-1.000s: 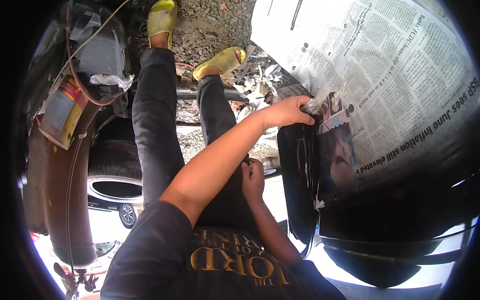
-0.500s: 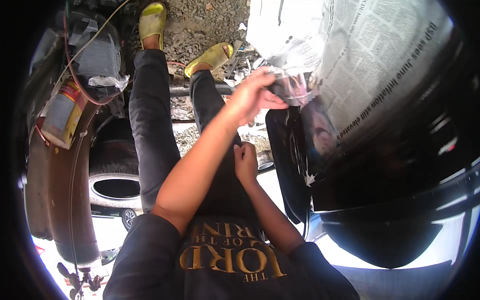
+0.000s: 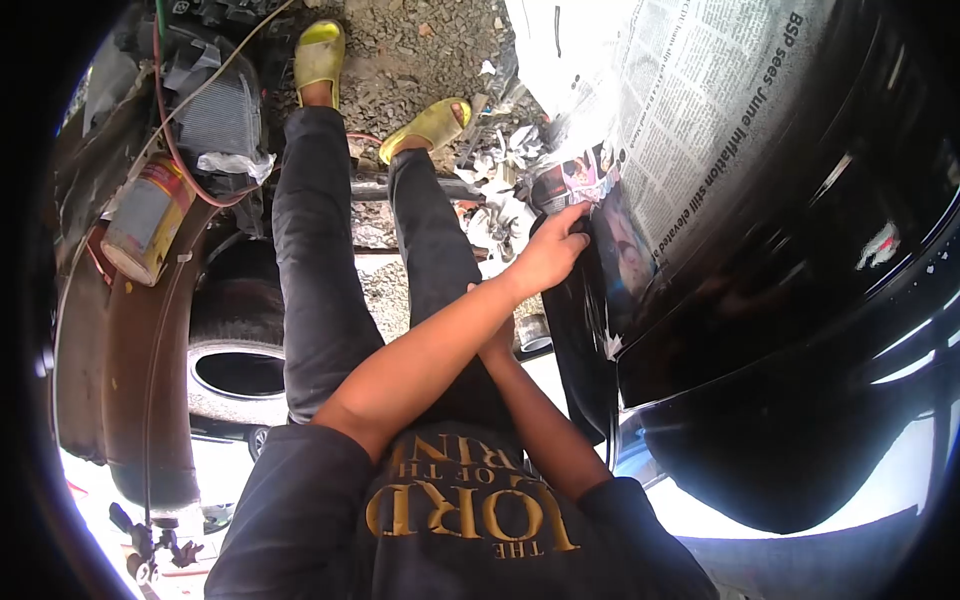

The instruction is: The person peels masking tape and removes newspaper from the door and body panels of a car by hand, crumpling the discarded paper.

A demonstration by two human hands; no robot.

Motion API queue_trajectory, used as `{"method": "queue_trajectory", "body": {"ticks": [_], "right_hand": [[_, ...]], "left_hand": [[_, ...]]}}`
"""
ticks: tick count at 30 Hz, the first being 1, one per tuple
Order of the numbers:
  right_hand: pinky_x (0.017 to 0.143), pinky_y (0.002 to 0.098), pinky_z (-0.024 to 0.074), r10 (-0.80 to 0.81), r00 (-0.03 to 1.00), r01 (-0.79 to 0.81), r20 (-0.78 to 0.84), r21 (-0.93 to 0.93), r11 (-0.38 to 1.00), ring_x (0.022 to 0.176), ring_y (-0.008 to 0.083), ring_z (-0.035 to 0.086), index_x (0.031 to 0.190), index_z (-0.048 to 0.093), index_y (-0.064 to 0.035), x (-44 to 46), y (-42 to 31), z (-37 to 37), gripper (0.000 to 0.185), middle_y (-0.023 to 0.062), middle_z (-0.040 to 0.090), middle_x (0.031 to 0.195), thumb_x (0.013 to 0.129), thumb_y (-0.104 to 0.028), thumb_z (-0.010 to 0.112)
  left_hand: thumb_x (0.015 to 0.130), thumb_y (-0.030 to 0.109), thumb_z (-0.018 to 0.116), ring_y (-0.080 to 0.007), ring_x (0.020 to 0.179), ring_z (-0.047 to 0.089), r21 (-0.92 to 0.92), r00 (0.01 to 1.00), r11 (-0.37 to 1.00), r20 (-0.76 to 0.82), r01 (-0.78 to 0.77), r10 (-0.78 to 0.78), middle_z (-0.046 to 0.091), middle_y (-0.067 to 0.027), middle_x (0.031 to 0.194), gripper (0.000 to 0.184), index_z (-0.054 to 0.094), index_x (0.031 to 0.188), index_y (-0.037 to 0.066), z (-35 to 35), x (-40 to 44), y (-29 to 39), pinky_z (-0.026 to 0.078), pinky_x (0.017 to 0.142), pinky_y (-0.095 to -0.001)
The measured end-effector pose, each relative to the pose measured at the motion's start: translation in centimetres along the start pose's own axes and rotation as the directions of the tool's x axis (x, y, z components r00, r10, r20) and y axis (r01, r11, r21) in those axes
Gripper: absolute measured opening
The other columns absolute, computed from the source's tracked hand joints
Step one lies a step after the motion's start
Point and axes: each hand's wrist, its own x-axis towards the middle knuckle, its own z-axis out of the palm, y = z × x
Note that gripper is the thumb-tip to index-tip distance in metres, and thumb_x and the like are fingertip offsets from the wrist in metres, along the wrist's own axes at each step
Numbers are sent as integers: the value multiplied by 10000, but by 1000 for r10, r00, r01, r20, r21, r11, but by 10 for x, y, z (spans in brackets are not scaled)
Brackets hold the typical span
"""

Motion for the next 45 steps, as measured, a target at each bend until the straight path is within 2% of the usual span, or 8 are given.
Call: {"method": "queue_trajectory", "body": {"ticks": [7, 13, 17, 20, 26, 30, 35, 45], "right_hand": [[931, 495, 450, -30, 999, 32, 21, -104, 994, 1144, 409, 572, 1240, 531, -12, -2, -5, -7, 458, 259, 601, 1205, 943, -359, 551], [986, 482, 418, 95, 994, -98, 61, 62, 993, 1252, 421, 485, 1268, 518, 27, 11, 10, 5, 443, 261, 502, 1359, 946, -275, 563], [911, 478, 439, -72, 993, 71, -96, -11, 997, 1115, 397, 557, 1167, 551, 13, 7, 17, 12, 338, 228, 595, 1159, 942, -239, 584], [804, 438, 458, -156, 981, 154, -117, -31, 988, 935, 328, 597, 1065, 561, 6, -2, 14, 4, 277, 176, 614, 956, 938, -236, 606], [741, 394, 415, -105, 967, 140, -231, 140, 980, 759, 227, 490, 951, 528, 15, 8, 18, 20, 248, 104, 521, 800, 945, -219, 609], [739, 379, 414, -151, 941, 191, -303, 107, 976, 766, 218, 492, 950, 527, 30, 10, 27, 30, 265, 98, 525, 804, 948, -223, 604], [748, 385, 412, -89, 973, 115, -214, 112, 987, 776, 216, 489, 970, 531, 38, 9, 25, 25, 290, 95, 520, 807, 956, -244, 600], [870, 406, 440, -201, 962, 198, -183, -31, 980, 975, 275, 577, 1079, 575, 12, -2, 6, 3, 314, 134, 620, 1013, 973, -281, 610]], "left_hand": [[818, -41, 526, -237, 1010, 604, -180, 942, 954, 278, 241, -186, 592, -94, 1028, 348, 551, 1159, 22, -9, 8, -3, 458, 910, -345], [809, 117, 565, -361, 1058, 590, 313, 909, 944, 416, -106, -36, 599, -156, 1075, 346, 574, 1148, 50, -32, 10, 29, 467, 898, -397], [790, 137, 584, -360, 1075, 561, 382, 871, 860, 474, -338, 131, 592, -157, 1109, 380, 588, 1161, 54, -31, -8, 25, 465, 913, -417], [741, 99, 576, -342, 1112, 518, 33, 903, 999, 428, 7, -20, 583, -161, 1125, 391, 632, 1125, 51, -19, -29, 25, 438, 971, -400], [755, 80, 533, -353, 1175, 487, 106, 926, 957, 298, -271, 229, 553, -186, 1251, 414, 594, 1160, 25, -16, -50, 19, 376, 1039, -433], [757, 89, 592, -363, 1169, 490, -289, 911, 888, 316, 357, -264, 607, -185, 1144, 472, 539, 1224, 44, -2, -55, 24, 388, 1029, -430], [775, 127, 660, -376, 1283, 439, 319, 901, 918, 426, -234, 82, 485, -194, 1368, 603, 495, 1349, 45, -8, -47, 25, 358, 1104, -420], [751, 93, 650, -395, 1236, 451, 620, 881, 657, 449, -428, 150, 473, -266, 1361, 302, 678, 1013, -56, -13, -42, 4, 375, 1065, -417]]}}
